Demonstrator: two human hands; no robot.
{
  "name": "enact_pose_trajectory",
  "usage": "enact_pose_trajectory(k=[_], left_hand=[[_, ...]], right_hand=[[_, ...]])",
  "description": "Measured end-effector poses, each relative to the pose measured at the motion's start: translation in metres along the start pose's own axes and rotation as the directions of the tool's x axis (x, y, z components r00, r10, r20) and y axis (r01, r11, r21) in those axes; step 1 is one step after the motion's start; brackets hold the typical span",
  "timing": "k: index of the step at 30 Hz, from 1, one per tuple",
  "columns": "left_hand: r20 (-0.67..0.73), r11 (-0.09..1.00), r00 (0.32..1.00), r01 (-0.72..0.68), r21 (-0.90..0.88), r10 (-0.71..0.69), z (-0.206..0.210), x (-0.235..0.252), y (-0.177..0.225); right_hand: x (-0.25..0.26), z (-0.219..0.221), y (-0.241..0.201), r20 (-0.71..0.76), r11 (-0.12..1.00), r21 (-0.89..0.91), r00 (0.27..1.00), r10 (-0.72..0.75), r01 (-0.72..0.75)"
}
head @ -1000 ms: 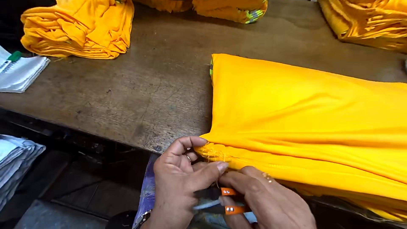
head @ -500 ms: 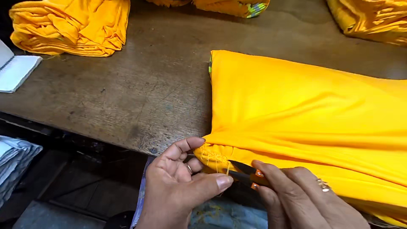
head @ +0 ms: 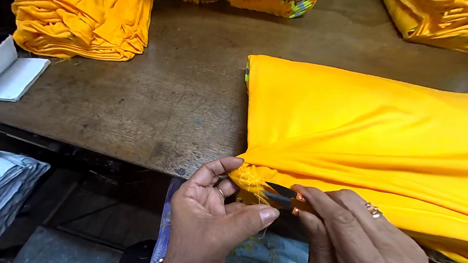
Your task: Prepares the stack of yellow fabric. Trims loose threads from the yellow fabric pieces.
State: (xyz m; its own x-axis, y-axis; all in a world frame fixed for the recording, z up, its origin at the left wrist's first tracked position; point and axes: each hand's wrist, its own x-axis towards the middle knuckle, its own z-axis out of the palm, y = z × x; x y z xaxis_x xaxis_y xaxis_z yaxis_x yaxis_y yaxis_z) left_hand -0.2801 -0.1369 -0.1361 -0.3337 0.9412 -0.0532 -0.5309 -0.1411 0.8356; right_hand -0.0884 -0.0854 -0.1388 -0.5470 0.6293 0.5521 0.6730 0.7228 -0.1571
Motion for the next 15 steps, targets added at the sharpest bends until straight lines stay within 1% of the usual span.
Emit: enact_pose_trajectory(k=[3, 6, 12, 15], left_hand=[[0.015, 1.0, 1.0, -0.016, 0.001, 0.016, 0.0, -0.001, 0.001], [0.019, 0.999, 0.999, -0.035, 0.004, 0.035, 0.001, -0.002, 0.0], [0.005, 0.999, 0.999, -0.044, 0.004, 0.044, 0.004, -0.005, -0.001], [-0.002, 0.999, 0.999, -0.048, 0.015, 0.048, 0.006, -0.006, -0.002]], right_hand=[[0.0, 0.001, -0.002, -0.003, 1.0, 0.001, 1.0, -0.001, 0.001], [0.004, 0.007, -0.007, -0.046, 1.0, -0.017, 0.999, 0.003, -0.004], [0.009, 0.012, -0.011, -0.09, 1.0, -0.026, 0.996, -0.001, -0.001], [0.009, 0.011, -0.012, -0.089, 0.999, -0.039, 0.996, 0.0, -0.003]])
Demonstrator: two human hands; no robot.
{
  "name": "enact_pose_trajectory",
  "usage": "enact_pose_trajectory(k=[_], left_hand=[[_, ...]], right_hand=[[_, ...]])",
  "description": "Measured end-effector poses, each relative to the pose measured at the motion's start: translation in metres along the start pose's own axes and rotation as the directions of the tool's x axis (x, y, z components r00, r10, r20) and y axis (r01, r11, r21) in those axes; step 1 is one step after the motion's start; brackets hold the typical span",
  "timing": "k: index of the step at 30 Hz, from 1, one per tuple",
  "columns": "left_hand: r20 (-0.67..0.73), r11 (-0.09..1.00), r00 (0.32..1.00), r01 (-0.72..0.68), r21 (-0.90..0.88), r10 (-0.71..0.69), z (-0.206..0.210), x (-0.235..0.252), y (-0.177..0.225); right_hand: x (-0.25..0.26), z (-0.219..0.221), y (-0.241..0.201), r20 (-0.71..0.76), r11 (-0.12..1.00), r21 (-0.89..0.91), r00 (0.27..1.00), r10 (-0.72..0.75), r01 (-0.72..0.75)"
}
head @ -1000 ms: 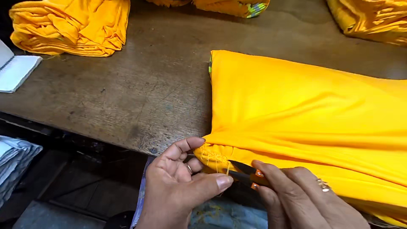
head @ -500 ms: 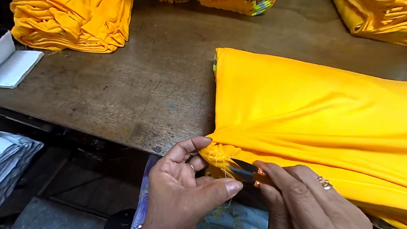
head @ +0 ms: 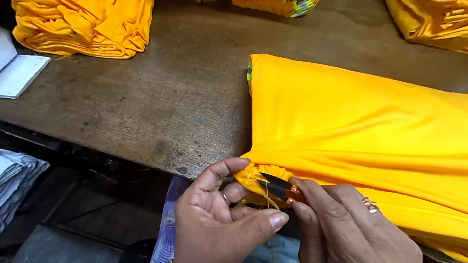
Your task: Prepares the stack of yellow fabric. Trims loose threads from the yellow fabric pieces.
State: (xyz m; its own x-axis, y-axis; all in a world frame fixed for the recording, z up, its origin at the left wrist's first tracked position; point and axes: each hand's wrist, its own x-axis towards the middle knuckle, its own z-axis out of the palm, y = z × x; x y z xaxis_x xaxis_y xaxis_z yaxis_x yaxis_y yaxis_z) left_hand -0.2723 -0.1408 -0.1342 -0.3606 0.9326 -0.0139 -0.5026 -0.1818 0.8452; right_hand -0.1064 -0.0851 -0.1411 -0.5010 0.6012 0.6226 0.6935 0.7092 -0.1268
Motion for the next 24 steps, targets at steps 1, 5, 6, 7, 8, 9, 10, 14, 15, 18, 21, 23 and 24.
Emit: enact_pose_trajectory(k=[1, 5, 6, 7, 8, 9, 10, 14, 15, 18, 21, 23, 24], left_hand=[[0.0, 1.0, 1.0, -0.004, 0.007, 0.004, 0.0, -0.001, 0.0], [0.013, 1.0, 1.0, 0.002, 0.001, -0.002, -0.002, 0.0, 0.002], [0.006, 1.0, 1.0, 0.01, -0.011, -0.01, -0.003, 0.001, 0.003], [0.006, 1.0, 1.0, 0.011, -0.018, -0.011, -0.005, 0.002, 0.003], [0.004, 1.0, 1.0, 0.014, -0.028, -0.014, -0.008, 0.005, 0.003], [-0.006, 0.999, 1.0, 0.023, -0.041, -0.023, -0.01, 0.007, 0.004], [-0.021, 0.997, 0.999, 0.037, -0.06, -0.038, -0.01, 0.009, 0.004], [-0.061, 0.987, 0.995, 0.068, -0.145, -0.078, -0.008, 0.012, 0.004], [-0.058, 0.986, 0.996, 0.058, -0.156, -0.068, -0.008, 0.012, 0.002], [-0.07, 0.989, 0.996, 0.039, -0.139, -0.049, -0.007, 0.013, 0.001], [-0.062, 0.997, 0.998, -0.007, -0.073, 0.002, -0.007, 0.012, 0.0], [-0.036, 0.998, 0.997, -0.062, -0.003, 0.061, -0.008, 0.011, -0.001], [-0.027, 0.996, 0.996, -0.082, 0.019, 0.083, -0.008, 0.011, -0.002]], right_hand=[[0.0, 0.0, 0.0, -0.004, 1.0, -0.006, 1.0, -0.001, 0.001], [-0.001, -0.001, 0.002, 0.01, 1.0, 0.008, 1.0, 0.007, -0.008], [-0.001, -0.003, 0.004, 0.027, 1.0, 0.021, 1.0, 0.01, -0.01], [-0.002, -0.004, 0.005, 0.043, 1.0, 0.027, 0.999, 0.013, -0.014], [-0.003, -0.005, 0.006, 0.05, 1.0, 0.025, 0.999, 0.012, -0.013], [-0.004, -0.006, 0.006, 0.051, 1.0, 0.021, 0.999, 0.01, -0.011], [-0.004, -0.007, 0.007, 0.051, 1.0, 0.019, 0.999, 0.008, -0.009], [-0.004, -0.01, 0.008, 0.038, 1.0, 0.015, 0.999, 0.002, -0.003], [-0.004, -0.01, 0.007, 0.035, 1.0, 0.012, 0.999, 0.003, -0.004], [-0.001, -0.007, 0.006, 0.025, 1.0, 0.013, 1.0, 0.006, -0.007], [0.001, -0.007, 0.005, 0.032, 1.0, 0.011, 0.999, 0.001, -0.002], [0.001, -0.007, 0.004, 0.038, 1.0, 0.001, 0.999, 0.004, -0.004], [0.001, -0.007, 0.003, 0.033, 1.0, -0.005, 0.999, 0.009, -0.009]])
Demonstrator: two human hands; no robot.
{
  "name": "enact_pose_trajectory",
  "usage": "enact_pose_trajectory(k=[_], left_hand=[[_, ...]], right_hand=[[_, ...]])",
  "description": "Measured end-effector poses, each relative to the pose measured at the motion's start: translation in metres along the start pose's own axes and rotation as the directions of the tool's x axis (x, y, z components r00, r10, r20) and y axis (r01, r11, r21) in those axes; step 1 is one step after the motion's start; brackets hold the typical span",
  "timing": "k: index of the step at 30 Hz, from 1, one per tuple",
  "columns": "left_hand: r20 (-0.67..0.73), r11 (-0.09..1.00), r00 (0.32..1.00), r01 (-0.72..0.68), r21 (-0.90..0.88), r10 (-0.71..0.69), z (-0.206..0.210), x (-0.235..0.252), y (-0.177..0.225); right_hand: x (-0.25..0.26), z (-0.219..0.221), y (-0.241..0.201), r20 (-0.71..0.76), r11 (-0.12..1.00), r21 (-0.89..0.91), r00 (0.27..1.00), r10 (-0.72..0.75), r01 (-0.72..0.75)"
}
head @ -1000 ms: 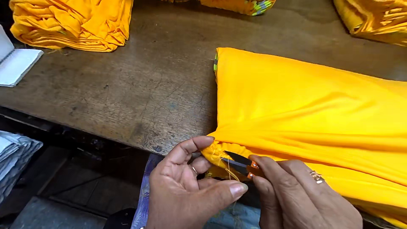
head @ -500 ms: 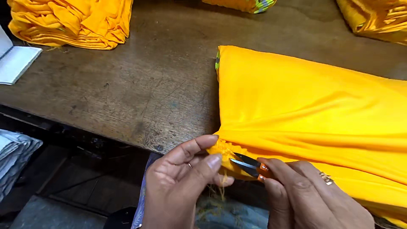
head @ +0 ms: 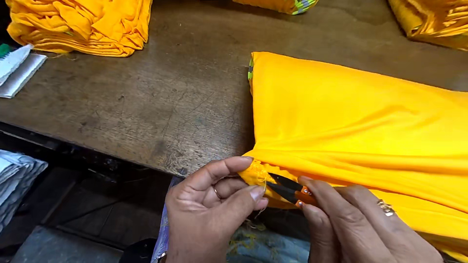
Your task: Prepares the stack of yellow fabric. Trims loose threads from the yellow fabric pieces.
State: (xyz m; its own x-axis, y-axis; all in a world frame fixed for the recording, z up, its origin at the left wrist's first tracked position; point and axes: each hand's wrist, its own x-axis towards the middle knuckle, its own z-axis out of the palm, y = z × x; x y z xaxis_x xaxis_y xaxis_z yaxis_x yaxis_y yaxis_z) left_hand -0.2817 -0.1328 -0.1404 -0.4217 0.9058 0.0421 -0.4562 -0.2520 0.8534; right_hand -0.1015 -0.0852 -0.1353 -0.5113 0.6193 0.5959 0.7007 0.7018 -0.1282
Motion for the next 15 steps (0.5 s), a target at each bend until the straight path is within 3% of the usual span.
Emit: enact_pose_trajectory(k=[4, 11, 15], left_hand=[[-0.001, 1.0, 1.0, 0.007, -0.016, -0.007, 0.0018, -0.0013, -0.0033], [-0.013, 0.971, 0.986, 0.164, -0.176, -0.168, 0.001, 0.0, -0.0042], [-0.004, 0.972, 0.984, 0.177, -0.157, -0.18, 0.0041, -0.0033, -0.0062]], right_hand=[[0.0024, 0.0053, -0.004, -0.032, 1.0, 0.006, 0.999, 0.01, -0.01], [0.0012, 0.0044, -0.0051, -0.028, 1.0, 0.0, 1.0, 0.012, -0.012], [0.0033, 0.0071, -0.0088, -0.046, 1.0, 0.009, 0.999, 0.017, -0.017]])
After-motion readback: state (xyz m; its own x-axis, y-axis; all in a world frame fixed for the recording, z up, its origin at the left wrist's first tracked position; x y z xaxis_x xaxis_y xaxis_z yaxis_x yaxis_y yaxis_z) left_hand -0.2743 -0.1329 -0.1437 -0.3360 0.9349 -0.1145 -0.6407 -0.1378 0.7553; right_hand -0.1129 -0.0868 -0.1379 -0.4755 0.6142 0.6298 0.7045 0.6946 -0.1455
